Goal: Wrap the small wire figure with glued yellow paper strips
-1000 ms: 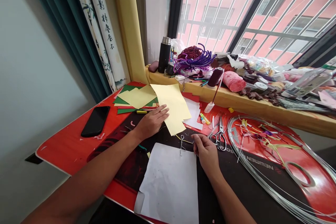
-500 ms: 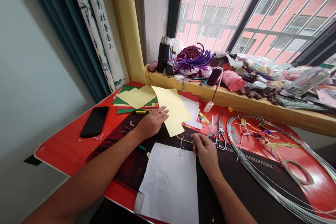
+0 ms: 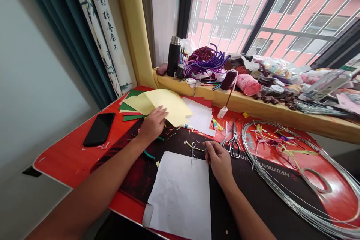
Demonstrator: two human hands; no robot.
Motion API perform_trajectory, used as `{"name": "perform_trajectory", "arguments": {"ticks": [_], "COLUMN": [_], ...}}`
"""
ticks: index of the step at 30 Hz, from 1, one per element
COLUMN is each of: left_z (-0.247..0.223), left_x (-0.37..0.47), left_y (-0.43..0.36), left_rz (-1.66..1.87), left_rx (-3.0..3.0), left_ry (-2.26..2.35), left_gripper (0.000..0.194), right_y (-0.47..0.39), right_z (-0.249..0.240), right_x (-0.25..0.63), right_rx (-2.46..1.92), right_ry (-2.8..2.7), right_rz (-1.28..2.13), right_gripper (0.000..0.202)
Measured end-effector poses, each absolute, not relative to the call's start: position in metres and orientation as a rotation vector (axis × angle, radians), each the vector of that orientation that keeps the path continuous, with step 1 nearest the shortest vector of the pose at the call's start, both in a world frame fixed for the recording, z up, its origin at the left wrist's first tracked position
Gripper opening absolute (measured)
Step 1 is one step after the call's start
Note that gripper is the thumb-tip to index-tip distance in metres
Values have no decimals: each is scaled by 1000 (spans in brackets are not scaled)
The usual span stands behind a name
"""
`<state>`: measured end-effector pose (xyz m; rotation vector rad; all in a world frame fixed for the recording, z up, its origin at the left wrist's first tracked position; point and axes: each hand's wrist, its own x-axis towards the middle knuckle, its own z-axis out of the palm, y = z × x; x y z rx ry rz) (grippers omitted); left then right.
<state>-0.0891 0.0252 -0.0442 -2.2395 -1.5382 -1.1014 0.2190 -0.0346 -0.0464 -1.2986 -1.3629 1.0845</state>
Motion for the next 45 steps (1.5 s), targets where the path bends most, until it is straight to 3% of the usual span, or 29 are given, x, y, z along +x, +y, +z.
{"name": "perform_trajectory", "arguments": {"ticks": [7,25,45], "left_z": [-51,-60,-54], "left_x": [-110,-105,-103], "left_y": [33,33,30], "left_rz": [-1061,-776,-709], "left_rx": [-2099,-2226,-2231], "left_ry": [-1854,-1906,-1907], "left_gripper": [41,40,45], "right_y": [-34,-35,-35], "right_z": [-46,-46,-46], "right_x": [218,217,217], "right_rx": [-1285,-1266,-1251], "right_ry": [-1356,-1330,-1332], "right_rz": [1094,1122,1125], "right_gripper": [47,44,40]}}
